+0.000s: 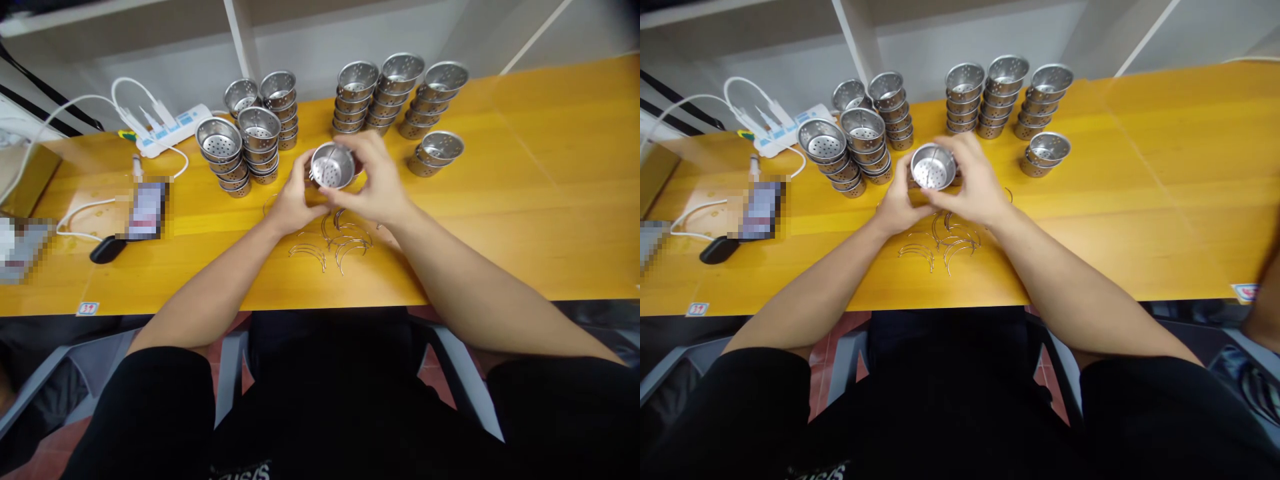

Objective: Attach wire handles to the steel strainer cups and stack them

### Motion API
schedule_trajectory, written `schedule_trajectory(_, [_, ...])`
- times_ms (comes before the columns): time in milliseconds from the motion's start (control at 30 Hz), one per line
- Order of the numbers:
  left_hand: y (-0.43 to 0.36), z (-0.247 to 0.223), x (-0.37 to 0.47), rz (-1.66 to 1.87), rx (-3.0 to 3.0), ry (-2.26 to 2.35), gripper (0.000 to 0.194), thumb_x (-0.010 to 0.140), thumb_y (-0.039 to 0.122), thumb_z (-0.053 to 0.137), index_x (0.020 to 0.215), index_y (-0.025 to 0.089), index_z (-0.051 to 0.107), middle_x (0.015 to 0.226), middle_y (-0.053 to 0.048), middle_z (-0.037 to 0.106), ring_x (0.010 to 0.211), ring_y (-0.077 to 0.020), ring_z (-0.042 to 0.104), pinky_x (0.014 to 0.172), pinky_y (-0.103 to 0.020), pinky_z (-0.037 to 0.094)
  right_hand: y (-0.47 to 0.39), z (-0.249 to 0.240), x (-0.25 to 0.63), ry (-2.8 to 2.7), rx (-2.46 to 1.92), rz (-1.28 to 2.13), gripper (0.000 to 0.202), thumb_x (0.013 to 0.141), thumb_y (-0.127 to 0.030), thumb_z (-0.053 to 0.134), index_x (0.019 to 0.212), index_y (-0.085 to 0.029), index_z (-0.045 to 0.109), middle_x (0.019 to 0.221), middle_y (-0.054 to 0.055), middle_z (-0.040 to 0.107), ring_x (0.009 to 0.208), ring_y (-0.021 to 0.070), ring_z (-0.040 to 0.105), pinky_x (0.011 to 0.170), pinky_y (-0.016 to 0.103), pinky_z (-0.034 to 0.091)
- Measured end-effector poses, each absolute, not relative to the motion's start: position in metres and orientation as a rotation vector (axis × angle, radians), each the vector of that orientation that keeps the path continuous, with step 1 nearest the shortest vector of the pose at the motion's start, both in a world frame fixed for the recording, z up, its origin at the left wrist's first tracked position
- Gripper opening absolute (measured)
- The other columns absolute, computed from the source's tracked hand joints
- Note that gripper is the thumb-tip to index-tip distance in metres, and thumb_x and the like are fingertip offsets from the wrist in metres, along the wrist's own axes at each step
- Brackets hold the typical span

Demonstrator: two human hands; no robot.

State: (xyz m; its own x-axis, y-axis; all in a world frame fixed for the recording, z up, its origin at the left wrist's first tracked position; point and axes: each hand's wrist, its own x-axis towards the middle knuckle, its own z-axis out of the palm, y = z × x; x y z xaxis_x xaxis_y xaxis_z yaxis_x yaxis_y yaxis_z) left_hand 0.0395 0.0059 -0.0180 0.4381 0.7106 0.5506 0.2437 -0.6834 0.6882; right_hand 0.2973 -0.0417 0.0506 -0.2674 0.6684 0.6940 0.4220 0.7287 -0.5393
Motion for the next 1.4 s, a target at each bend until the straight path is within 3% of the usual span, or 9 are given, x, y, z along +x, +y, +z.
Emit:
schedule_trajectory(133, [0.011,-0.027,0.038,1.109,2.135,0.880,0.121,0.100,0.066,0.109,0.194,0.034,0.039,0.192,-0.025,0.062,0.162,-0.0444,0.078,0.135,-0.067,0.070,-0.027,0.058,0.330,-1.645,-0.992,0.222,0.085,0.110,-0.083,0.095,0.181,-0.042,0.072,0.169,0.018,0.076,0.168,0.0567,0.060,0.128,0.074,0.066])
schedule_trajectory(267, [0.008,-0.026,0.039,1.102,2.115,0.912,0.103,0.106,0.058,0.099,0.191,0.032,0.047,0.188,-0.024,0.067,0.160,-0.0425,0.079,0.135,-0.067,0.069,-0.011,0.052,0.352,-1.623,-0.927,0.316,0.079,0.116,-0.086,0.086,0.185,-0.053,0.067,0.159,0.011,0.084,0.180,0.0515,0.046,0.136,0.072,0.058])
schedule_trajectory(333, [0.005,-0.024,0.040,1.085,2.106,0.920,0.095,0.107,0.052,0.097,0.187,0.030,0.052,0.186,-0.024,0.070,0.159,-0.0416,0.080,0.135,-0.066,0.069,-0.004,0.044,0.354,-1.693,-0.877,0.416,0.074,0.116,-0.087,0.088,0.180,-0.055,0.070,0.154,0.009,0.088,0.179,0.0484,0.047,0.138,0.068,0.056])
schedule_trajectory(533, [0.000,-0.018,0.041,1.064,2.106,0.871,0.082,0.106,0.046,0.095,0.177,0.027,0.059,0.186,-0.022,0.072,0.159,-0.0384,0.080,0.139,-0.061,0.069,0.010,0.024,0.344,-1.721,-0.979,0.370,0.091,0.098,-0.086,0.107,0.169,-0.037,0.079,0.152,0.018,0.083,0.170,0.0551,0.063,0.136,0.073,0.064])
schedule_trajectory(700, [-0.006,-0.008,0.038,0.992,2.171,0.843,0.074,0.112,0.044,0.086,0.175,0.023,0.055,0.185,-0.024,0.072,0.162,-0.0379,0.080,0.142,-0.060,0.066,0.011,0.021,0.344,-1.751,-1.179,0.333,0.096,0.095,-0.095,0.104,0.173,-0.045,0.078,0.163,0.014,0.083,0.171,0.0571,0.067,0.140,0.081,0.064])
schedule_trajectory(800, [-0.007,-0.006,0.038,0.974,2.185,0.819,0.072,0.113,0.042,0.082,0.175,0.021,0.052,0.182,-0.026,0.073,0.164,-0.0368,0.079,0.145,-0.058,0.065,0.012,0.023,0.345,-1.760,-1.224,0.315,0.098,0.090,-0.096,0.105,0.169,-0.042,0.081,0.164,0.016,0.082,0.166,0.0601,0.072,0.136,0.084,0.067])
schedule_trajectory(967, [-0.005,-0.009,0.038,0.964,2.196,0.830,0.072,0.112,0.041,0.081,0.174,0.022,0.050,0.182,-0.025,0.074,0.166,-0.0364,0.079,0.145,-0.058,0.065,0.011,0.023,0.345,-1.776,-1.231,0.301,0.098,0.088,-0.090,0.108,0.168,-0.043,0.081,0.163,0.015,0.082,0.157,0.0573,0.078,0.126,0.079,0.075])
schedule_trajectory(1233, [-0.002,-0.011,0.037,0.981,2.200,0.788,0.072,0.112,0.042,0.080,0.174,0.022,0.049,0.181,-0.025,0.074,0.163,-0.0362,0.080,0.144,-0.058,0.064,-0.007,0.039,0.338,-1.859,-1.289,0.310,0.115,0.092,-0.087,0.105,0.191,-0.049,0.061,0.180,0.015,0.072,0.177,0.0588,0.061,0.143,0.084,0.062])
schedule_trajectory(1400, [-0.001,-0.011,0.037,0.975,2.196,0.808,0.071,0.114,0.043,0.083,0.174,0.024,0.051,0.182,-0.023,0.073,0.161,-0.0355,0.080,0.144,-0.058,0.064,-0.017,0.068,0.340,-1.918,-1.447,0.288,0.128,0.087,-0.085,0.111,0.196,-0.047,0.055,0.185,0.018,0.064,0.182,0.0619,0.051,0.141,0.084,0.060])
